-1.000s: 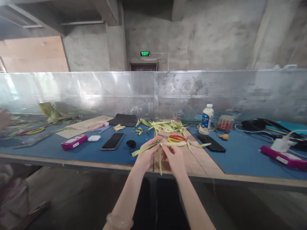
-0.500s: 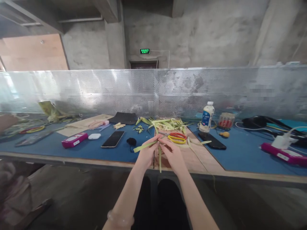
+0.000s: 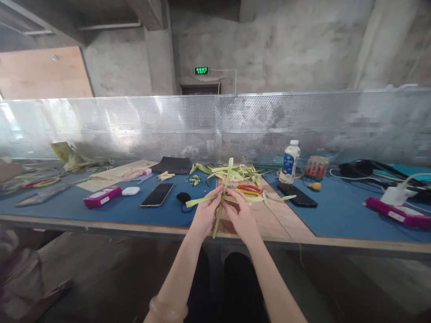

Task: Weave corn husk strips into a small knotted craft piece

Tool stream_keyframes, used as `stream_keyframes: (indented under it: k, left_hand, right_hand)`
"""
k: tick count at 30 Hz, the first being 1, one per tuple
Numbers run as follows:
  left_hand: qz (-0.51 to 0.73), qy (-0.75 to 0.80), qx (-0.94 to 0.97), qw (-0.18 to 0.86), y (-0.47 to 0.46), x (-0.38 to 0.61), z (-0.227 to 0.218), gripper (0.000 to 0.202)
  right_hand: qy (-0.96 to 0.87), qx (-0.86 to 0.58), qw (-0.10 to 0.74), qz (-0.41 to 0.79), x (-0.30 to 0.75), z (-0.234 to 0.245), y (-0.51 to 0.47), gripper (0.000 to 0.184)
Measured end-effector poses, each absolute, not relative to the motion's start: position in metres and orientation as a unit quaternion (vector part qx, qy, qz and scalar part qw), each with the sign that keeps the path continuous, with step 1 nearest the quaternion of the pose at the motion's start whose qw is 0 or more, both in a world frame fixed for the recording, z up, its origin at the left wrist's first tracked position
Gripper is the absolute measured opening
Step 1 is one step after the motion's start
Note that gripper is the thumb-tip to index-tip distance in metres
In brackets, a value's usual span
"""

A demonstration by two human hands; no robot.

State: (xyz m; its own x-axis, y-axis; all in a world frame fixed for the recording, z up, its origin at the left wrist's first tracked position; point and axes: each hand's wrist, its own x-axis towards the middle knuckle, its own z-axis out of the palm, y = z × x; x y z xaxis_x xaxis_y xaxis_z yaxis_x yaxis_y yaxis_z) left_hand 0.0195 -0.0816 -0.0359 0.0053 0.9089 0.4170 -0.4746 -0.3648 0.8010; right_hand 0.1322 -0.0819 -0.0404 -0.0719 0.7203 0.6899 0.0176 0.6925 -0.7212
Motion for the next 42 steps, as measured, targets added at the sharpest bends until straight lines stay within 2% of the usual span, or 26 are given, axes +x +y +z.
stream_keyframes:
  k: [10,18,30,42]
  left_hand:
    - [0.678,0.266,0.515,0.452,-0.082,0.019,-0.038,0.034]
    - [0.690,0.283,0.512,0.425,-0.081,0.019,-0.040,0.031]
    - [0.696,0.287,0.514,0.412,-0.081,0.022,-0.038,0.022]
    - [0.685,0.321,0.506,0.415,-0.086,0.024,-0.035,0.017]
  right_hand:
    - [-0.667,-0.281,0.634,0.274,0.130,-0.048,-0.077,0.047]
    - [-0.683,-0.270,0.620,0.274,0.131,-0.048,-0.075,0.050]
    - [-0.655,-0.323,0.635,0.253,0.135,-0.040,-0.084,0.027]
    - [-0.621,-0.371,0.648,0.237,0.134,-0.039,-0.083,0.028]
